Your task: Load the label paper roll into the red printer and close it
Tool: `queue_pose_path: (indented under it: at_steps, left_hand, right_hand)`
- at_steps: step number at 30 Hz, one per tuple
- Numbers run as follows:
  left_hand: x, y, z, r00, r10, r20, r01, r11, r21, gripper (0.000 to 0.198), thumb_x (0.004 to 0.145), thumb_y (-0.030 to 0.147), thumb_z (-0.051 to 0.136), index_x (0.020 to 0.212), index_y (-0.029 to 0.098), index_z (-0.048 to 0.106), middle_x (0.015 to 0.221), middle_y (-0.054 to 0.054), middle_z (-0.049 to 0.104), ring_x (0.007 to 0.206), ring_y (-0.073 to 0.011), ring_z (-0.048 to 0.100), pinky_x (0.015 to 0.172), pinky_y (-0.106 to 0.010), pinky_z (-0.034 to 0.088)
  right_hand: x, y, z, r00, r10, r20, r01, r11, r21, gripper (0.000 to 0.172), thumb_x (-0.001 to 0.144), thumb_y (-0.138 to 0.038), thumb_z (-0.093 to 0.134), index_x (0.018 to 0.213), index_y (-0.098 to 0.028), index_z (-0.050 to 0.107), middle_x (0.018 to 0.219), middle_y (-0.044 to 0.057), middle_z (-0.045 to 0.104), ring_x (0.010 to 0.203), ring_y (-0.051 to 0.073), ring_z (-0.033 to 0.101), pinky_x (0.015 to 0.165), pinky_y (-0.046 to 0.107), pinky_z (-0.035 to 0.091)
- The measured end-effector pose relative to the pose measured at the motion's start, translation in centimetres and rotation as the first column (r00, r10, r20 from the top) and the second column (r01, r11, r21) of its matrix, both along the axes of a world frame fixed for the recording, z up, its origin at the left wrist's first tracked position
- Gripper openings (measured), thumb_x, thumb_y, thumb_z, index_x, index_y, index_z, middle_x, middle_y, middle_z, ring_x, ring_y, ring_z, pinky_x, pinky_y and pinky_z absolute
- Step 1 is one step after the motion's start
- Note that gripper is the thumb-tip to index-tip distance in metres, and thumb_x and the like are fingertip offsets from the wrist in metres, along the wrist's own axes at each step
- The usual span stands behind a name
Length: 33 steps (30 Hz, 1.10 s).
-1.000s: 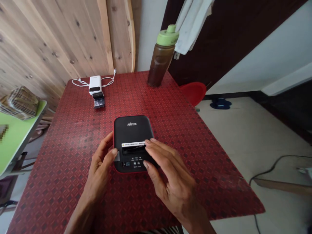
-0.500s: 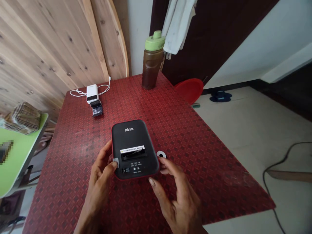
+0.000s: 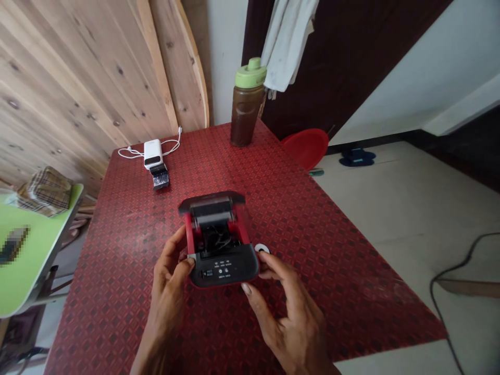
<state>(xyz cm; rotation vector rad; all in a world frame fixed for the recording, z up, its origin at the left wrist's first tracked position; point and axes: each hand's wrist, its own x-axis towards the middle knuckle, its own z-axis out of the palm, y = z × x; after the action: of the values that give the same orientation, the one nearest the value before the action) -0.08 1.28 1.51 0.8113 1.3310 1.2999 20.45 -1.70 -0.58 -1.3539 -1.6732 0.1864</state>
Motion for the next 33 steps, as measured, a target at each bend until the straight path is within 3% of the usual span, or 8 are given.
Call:
queue_pose_path:
  at_steps: [3, 7, 11, 14, 17, 19, 30, 33]
  left_hand:
    - [0.1, 0.0, -0.1, 1.000, -0.015, 0.011, 0.015, 1.000, 0.017, 0.055, 0.096, 0.037, 0.075, 0.150, 0.032, 0.067, 0.162, -0.005, 0.064, 0.151, -0.0329, 0.058, 0.123, -0.047, 0.046]
    - [-0.1, -0.3, -0.4, 0.999, -0.021, 0.029, 0.021, 1.000, 0.010, 0.057, 0.098, 0.042, 0.074, 0.153, 0.032, 0.064, 0.163, -0.007, 0.063, 0.153, -0.0344, 0.056, 0.126, -0.052, 0.042]
    - [-0.2, -0.7, -0.7, 0.999, -0.045, 0.028, 0.044, 0.998, 0.041, 0.055, 0.101, 0.041, 0.073, 0.154, 0.033, 0.064, 0.164, -0.007, 0.062, 0.157, -0.0334, 0.051, 0.131, -0.053, 0.036]
    - [-0.3, -0.8, -0.9, 0.998, -0.066, 0.017, 0.065, 0.995, 0.070, 0.052, 0.101, 0.039, 0.072, 0.152, 0.033, 0.065, 0.163, -0.007, 0.063, 0.155, -0.0330, 0.055, 0.129, -0.052, 0.040]
    - [-0.3, -0.8, -0.9, 0.998, -0.061, -0.017, 0.062, 0.994, 0.090, 0.051, 0.103, 0.039, 0.070, 0.153, 0.032, 0.065, 0.163, -0.007, 0.064, 0.154, -0.0330, 0.056, 0.128, -0.051, 0.042]
    - [-0.2, -0.8, -0.8, 0.998, -0.063, -0.019, 0.065, 0.994, 0.091, 0.052, 0.103, 0.039, 0.069, 0.154, 0.031, 0.064, 0.163, -0.008, 0.063, 0.153, -0.0331, 0.057, 0.128, -0.052, 0.043]
    - [-0.1, -0.8, -1.1, 0.998, -0.047, -0.029, 0.050, 0.994, 0.095, 0.050, 0.104, 0.039, 0.069, 0.153, 0.030, 0.063, 0.163, -0.008, 0.063, 0.153, -0.0326, 0.055, 0.130, -0.052, 0.039]
    - [-0.1, -0.8, -0.8, 0.996, -0.047, -0.070, 0.052, 0.996, 0.071, 0.050, 0.103, 0.042, 0.068, 0.152, 0.031, 0.064, 0.161, -0.008, 0.065, 0.152, -0.0337, 0.057, 0.128, -0.052, 0.040]
  right_hand:
    - [0.4, 0.1, 0.5, 1.000, 0.020, 0.003, -0.020, 1.000, -0.013, 0.040, 0.107, -0.033, 0.066, 0.143, -0.017, 0.060, 0.119, 0.015, 0.080, 0.088, 0.023, 0.082, 0.082, 0.036, 0.072]
    - [1.6, 1.1, 2.7, 0.997, 0.078, 0.022, -0.078, 0.997, -0.010, 0.031, 0.107, -0.032, 0.065, 0.136, -0.019, 0.064, 0.119, 0.012, 0.080, 0.100, 0.023, 0.081, 0.087, 0.037, 0.071]
    - [1.5, 4.2, 5.3, 0.969, 0.193, 0.151, -0.206, 0.975, 0.080, 0.018, 0.107, -0.013, 0.063, 0.123, -0.020, 0.069, 0.119, 0.011, 0.080, 0.110, 0.022, 0.078, 0.099, 0.040, 0.066]
    - [0.0, 7.4, 6.4, 0.887, 0.333, 0.320, -0.344, 0.939, -0.022, 0.023, 0.105, -0.001, 0.058, 0.112, -0.018, 0.071, 0.113, 0.009, 0.081, 0.104, 0.022, 0.076, 0.094, 0.040, 0.065]
    - [-2.2, 10.2, 6.8, 0.731, 0.446, 0.517, -0.366, 0.895, -0.255, 0.025, 0.100, 0.003, 0.059, 0.104, -0.018, 0.073, 0.109, 0.009, 0.081, 0.101, 0.024, 0.076, 0.091, 0.040, 0.062]
    - [-3.5, 11.5, 6.8, 0.665, 0.462, 0.586, -0.334, 0.887, -0.320, 0.022, 0.100, 0.001, 0.062, 0.102, -0.016, 0.075, 0.106, 0.011, 0.081, 0.100, 0.027, 0.076, 0.091, 0.043, 0.060]
    - [-5.4, 13.3, 6.8, 0.617, 0.503, 0.605, -0.319, 0.863, -0.393, 0.030, 0.096, 0.005, 0.057, 0.103, -0.015, 0.079, 0.115, 0.017, 0.081, 0.099, 0.028, 0.079, 0.082, 0.039, 0.061]
    - [-5.5, 13.6, 7.1, 0.613, 0.505, 0.608, -0.295, 0.860, -0.417, 0.032, 0.094, 0.005, 0.059, 0.112, -0.013, 0.078, 0.113, 0.017, 0.082, 0.095, 0.027, 0.079, 0.078, 0.038, 0.061]
